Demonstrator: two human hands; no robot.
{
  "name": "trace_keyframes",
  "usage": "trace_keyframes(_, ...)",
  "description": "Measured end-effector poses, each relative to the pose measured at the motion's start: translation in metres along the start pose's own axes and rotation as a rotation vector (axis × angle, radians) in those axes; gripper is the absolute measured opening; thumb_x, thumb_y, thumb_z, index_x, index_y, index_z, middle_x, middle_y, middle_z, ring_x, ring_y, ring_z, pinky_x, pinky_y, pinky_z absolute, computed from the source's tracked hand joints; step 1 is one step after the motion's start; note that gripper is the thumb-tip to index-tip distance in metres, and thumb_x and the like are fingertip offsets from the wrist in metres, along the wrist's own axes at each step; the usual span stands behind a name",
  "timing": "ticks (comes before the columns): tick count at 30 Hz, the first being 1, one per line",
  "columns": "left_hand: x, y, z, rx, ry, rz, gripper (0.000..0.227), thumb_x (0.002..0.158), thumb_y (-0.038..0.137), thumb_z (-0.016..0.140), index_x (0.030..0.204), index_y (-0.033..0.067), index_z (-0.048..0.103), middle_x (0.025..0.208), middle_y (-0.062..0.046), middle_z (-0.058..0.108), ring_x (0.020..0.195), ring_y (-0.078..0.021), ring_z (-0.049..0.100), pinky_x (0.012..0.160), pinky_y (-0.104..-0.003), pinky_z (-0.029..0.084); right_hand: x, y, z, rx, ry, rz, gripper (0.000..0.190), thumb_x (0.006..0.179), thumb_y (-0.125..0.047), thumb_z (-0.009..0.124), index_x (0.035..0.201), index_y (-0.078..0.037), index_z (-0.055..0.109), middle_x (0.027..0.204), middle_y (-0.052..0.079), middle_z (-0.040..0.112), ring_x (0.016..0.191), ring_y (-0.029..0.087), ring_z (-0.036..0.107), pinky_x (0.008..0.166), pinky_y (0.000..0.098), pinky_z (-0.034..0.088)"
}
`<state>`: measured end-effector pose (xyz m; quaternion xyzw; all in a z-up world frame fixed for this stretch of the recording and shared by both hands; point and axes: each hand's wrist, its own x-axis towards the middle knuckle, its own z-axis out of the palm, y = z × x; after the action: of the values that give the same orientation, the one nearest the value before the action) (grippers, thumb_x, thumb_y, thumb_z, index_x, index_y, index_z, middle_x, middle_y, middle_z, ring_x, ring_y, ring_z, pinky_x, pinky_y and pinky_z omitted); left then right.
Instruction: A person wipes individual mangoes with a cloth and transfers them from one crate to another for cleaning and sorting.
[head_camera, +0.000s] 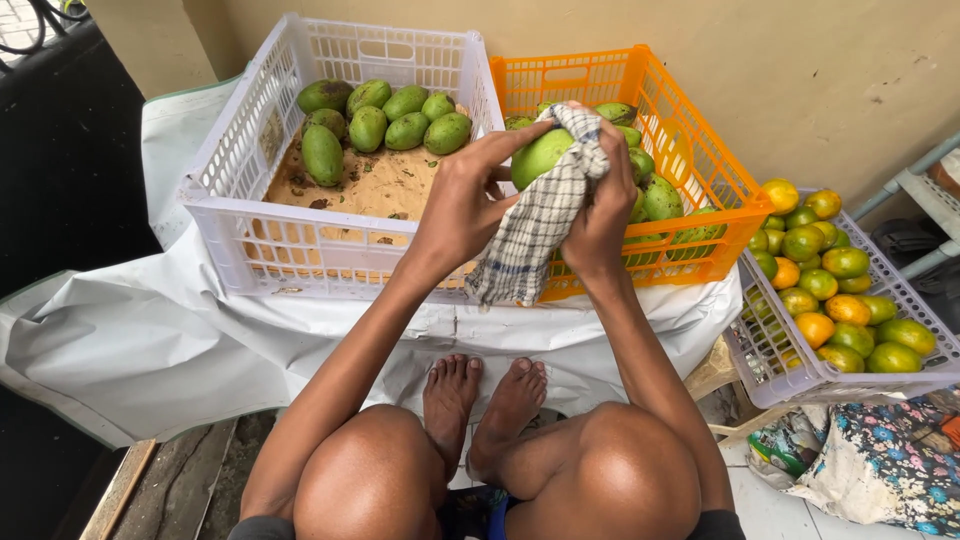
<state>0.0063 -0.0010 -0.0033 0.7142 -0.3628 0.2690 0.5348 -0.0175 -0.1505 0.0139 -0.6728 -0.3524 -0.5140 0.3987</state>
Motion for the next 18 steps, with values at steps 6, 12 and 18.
trace_keyframes(6, 0.001, 0.001, -0.002, -0.107, 0.046, -0.103, 0.069, 0.070, -0.021, 0.064, 0.131, 0.0099, 0.067, 0.120, -0.020, 0.071, 0.094, -0.0443, 0.074, 0.059, -0.030, 0.062, -0.014, 0.006, 0.007, -0.323, -0.026, 0.005, 0.035, 0.098, 0.020, 0.033, 0.123, 0.005, 0.054, 0.113, 0.022, 0.059, 0.113, 0.042, 0.062, 0.104, 0.0554, 0.047)
trace_keyframes(12, -0.001, -0.003, 0.000, -0.149, 0.125, -0.116, 0.057, 0.074, -0.009, 0.078, 0.127, 0.0088, 0.069, 0.118, -0.020, 0.072, 0.096, -0.0378, 0.075, 0.059, -0.024, 0.061, -0.015, 0.007, 0.010, -0.435, 0.023, -0.068, 0.019, 0.107, -0.006, 0.042, 0.121, -0.003, 0.054, 0.132, 0.019, 0.052, 0.116, 0.035, 0.052, 0.097, 0.0466, 0.042)
trace_keyframes(18, 0.002, 0.011, -0.004, -0.136, 0.077, -0.089, 0.053, 0.076, -0.004, 0.085, 0.125, 0.0053, 0.070, 0.112, -0.027, 0.073, 0.093, -0.0401, 0.077, 0.057, -0.027, 0.063, -0.032, 0.033, 0.014, -0.310, 0.179, -0.080, 0.032, 0.111, -0.030, 0.045, 0.132, -0.006, 0.050, 0.140, 0.014, 0.048, 0.122, 0.032, 0.047, 0.099, 0.0429, 0.038)
